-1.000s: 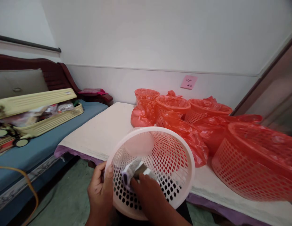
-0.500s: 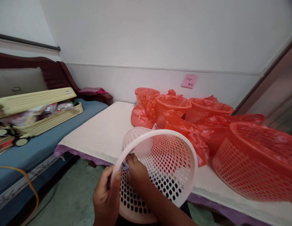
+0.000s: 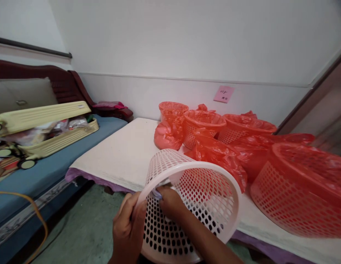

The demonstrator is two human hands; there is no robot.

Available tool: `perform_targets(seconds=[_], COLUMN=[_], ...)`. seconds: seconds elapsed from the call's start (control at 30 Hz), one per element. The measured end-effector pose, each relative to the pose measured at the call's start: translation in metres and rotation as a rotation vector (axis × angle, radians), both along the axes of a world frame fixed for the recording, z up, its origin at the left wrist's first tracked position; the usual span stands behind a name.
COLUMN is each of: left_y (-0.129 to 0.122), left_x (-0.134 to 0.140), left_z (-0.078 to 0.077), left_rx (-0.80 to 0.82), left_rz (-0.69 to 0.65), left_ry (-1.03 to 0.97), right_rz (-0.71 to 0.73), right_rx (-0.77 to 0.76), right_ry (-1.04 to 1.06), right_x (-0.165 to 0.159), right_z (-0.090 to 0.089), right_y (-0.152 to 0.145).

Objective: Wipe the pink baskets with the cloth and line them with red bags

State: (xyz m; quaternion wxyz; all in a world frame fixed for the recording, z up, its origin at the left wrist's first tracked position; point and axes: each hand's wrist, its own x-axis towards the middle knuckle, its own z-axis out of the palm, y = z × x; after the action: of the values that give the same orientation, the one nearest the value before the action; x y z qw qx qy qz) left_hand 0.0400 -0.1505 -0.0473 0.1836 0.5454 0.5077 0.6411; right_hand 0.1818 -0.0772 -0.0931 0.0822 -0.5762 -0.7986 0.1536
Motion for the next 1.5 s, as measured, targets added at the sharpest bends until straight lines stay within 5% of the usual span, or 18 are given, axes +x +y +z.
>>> perform_targets(seconds=[0.17, 0.3, 0.43, 0.73, 0.9, 1.03, 1.2, 1.33, 1.5], left_y=[0.014, 0.024, 0.034, 0.028, 0.004, -0.002, 0.01, 0.012, 0.004], left_x=[-0.018, -0.023, -0.015, -0.013, -0.003, -0.005, -0.018, -0.013, -0.004], left_z=[0.007, 0.016, 0.028, 0.023, 0.004, -0.003, -0.004, -0.005, -0.007], left_rx=[-0.057, -0.101, -0.142, -0.197, -0.3, -0.304, -0.233, -0.221, -0.169], left_rz=[0.028, -0.011, -0.073, -0.058, 0.024, 0.143, 0.178, 0.113, -0.023], left_ry=[0.09, 0.096, -0.065, -0.204, -0.4, -0.395, -0.298, -0.325, -0.205], right_rz=[0.248, 0.317, 0.25, 0.281, 0.251, 0.241, 0.255, 0.085, -0.026], right_rx=[-0.034, 0.147, 0.589, 0.705, 0.575, 0.395, 0.243, 0.102, 0.077], right_ry=[0.008, -0.231, -0.267, -0.172, 0.027, 0.128, -0.091, -0.193, 0.338], right_x=[0.015, 0.026, 0.028, 0.005, -0.019, -0.031, -0.013, 0.008, -0.004], right_z=[0.027, 0.009, -0.011, 0.0, 0.027, 0.022, 0.015, 0.022, 0.016], right_y=[-0.066, -0.1, -0.108, -0.105, -0.099, -0.096, -0.091, -0.084, -0.076])
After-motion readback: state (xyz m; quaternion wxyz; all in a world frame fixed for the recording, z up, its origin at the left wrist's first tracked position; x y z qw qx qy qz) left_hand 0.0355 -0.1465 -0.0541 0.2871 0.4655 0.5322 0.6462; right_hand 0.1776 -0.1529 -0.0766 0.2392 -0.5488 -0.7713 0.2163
